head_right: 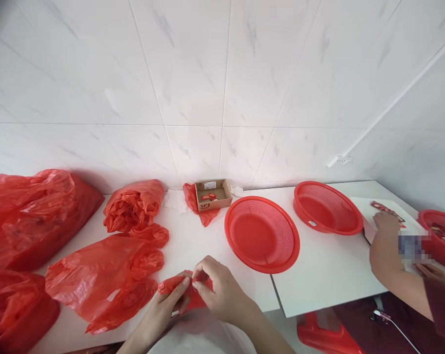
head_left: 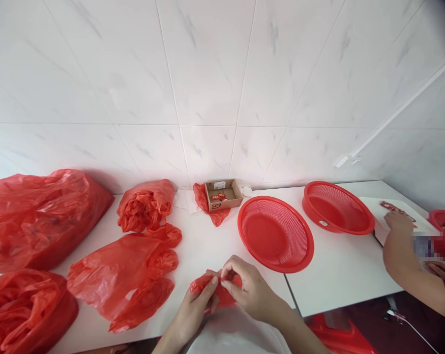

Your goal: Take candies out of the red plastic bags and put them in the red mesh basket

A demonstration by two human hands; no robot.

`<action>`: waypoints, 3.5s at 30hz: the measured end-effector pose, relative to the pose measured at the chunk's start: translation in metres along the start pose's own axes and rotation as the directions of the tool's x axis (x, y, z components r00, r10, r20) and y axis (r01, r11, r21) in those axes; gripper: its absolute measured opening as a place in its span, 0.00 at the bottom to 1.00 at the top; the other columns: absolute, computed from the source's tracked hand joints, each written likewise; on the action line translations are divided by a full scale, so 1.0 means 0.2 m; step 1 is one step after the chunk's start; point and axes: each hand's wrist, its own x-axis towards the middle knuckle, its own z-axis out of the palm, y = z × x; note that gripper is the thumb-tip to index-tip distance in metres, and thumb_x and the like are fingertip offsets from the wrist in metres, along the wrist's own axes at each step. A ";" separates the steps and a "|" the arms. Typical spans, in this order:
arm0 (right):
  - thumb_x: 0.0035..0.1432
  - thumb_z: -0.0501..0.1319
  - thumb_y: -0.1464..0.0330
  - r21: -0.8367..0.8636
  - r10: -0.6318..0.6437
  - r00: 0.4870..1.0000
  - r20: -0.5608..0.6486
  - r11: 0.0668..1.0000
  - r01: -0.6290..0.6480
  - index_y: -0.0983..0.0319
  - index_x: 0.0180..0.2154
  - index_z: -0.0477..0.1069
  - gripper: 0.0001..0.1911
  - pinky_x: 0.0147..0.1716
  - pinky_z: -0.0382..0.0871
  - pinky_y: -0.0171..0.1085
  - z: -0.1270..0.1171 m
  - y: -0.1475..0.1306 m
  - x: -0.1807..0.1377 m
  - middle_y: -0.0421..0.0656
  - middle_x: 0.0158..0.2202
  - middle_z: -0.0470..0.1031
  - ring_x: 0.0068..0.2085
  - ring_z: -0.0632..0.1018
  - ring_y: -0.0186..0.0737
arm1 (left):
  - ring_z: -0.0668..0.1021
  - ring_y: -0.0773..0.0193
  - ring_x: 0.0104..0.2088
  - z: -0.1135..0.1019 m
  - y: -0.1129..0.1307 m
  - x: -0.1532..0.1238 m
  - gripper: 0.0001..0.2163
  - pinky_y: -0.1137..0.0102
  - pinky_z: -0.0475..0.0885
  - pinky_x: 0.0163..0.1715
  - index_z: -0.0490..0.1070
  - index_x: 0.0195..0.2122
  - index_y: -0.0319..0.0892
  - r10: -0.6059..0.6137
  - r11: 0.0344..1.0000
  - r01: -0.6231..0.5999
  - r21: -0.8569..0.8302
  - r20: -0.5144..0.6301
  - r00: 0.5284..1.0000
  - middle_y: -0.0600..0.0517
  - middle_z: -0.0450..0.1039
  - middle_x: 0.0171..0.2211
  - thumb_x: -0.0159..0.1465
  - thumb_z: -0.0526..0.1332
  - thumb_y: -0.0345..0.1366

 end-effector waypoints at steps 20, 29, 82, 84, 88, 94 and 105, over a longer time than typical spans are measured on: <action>0.69 0.44 0.66 -0.175 0.171 0.976 0.132 0.974 -0.147 0.56 0.54 0.65 0.18 0.39 0.66 0.37 0.13 0.21 0.16 0.41 0.31 0.75 0.34 0.75 0.38 | 0.71 0.69 0.25 -0.14 -0.16 0.14 0.11 0.77 0.65 0.26 0.67 0.27 0.43 0.491 0.648 -0.344 0.679 -0.028 0.871 0.53 0.70 0.29 0.55 0.51 0.20; 0.67 0.49 0.60 0.130 0.237 0.951 0.196 0.955 -0.265 0.60 0.34 0.67 0.15 0.29 0.62 0.30 0.05 0.25 0.25 0.36 0.25 0.70 0.26 0.68 0.30 | 0.79 0.61 0.42 -0.22 -0.10 0.26 0.15 0.72 0.75 0.39 0.75 0.50 0.51 0.448 0.733 -0.334 0.593 -0.050 0.893 0.47 0.75 0.43 0.65 0.55 0.32; 0.69 0.41 0.58 -0.252 0.257 0.961 -0.101 0.928 -0.275 0.56 0.37 0.64 0.17 0.28 0.58 0.32 0.30 0.48 0.07 0.35 0.26 0.72 0.26 0.72 0.36 | 0.77 0.64 0.33 -0.22 -0.23 0.10 0.21 0.67 0.72 0.37 0.72 0.50 0.50 0.221 0.541 -0.100 0.835 -0.026 0.975 0.48 0.69 0.48 0.69 0.43 0.46; 0.69 0.41 0.59 -0.241 0.225 0.970 -0.097 0.940 -0.242 0.57 0.37 0.63 0.17 0.28 0.58 0.32 0.30 0.48 0.08 0.36 0.26 0.72 0.26 0.72 0.36 | 0.77 0.62 0.34 -0.20 -0.26 0.12 0.20 0.68 0.71 0.36 0.71 0.53 0.50 0.211 0.526 -0.079 0.847 -0.040 0.977 0.49 0.71 0.44 0.69 0.44 0.46; 0.69 0.40 0.60 -0.323 0.174 0.972 -0.161 0.921 -0.218 0.57 0.36 0.64 0.18 0.28 0.57 0.33 0.27 0.52 0.10 0.37 0.27 0.71 0.27 0.71 0.36 | 0.78 0.58 0.38 -0.19 -0.31 0.14 0.21 0.67 0.71 0.39 0.70 0.55 0.48 0.225 0.593 0.009 0.805 -0.177 0.958 0.49 0.76 0.40 0.68 0.45 0.47; 0.69 0.41 0.57 -0.379 0.224 0.948 -0.225 0.876 -0.297 0.57 0.36 0.65 0.19 0.24 0.52 0.33 0.17 0.56 0.12 0.36 0.21 0.66 0.21 0.66 0.36 | 0.77 0.55 0.50 -0.29 -0.29 0.10 0.24 0.65 0.69 0.47 0.67 0.59 0.48 0.185 0.832 0.071 0.550 -0.396 0.899 0.50 0.78 0.47 0.67 0.46 0.51; 0.70 0.39 0.60 -0.537 0.078 0.993 -0.090 0.836 -0.114 0.58 0.39 0.64 0.19 0.24 0.50 0.32 0.35 0.40 0.22 0.37 0.25 0.74 0.25 0.74 0.34 | 0.79 0.59 0.34 -0.13 -0.22 0.15 0.26 0.69 0.70 0.36 0.66 0.59 0.47 0.193 0.849 0.058 0.526 -0.410 0.891 0.51 0.80 0.37 0.66 0.47 0.53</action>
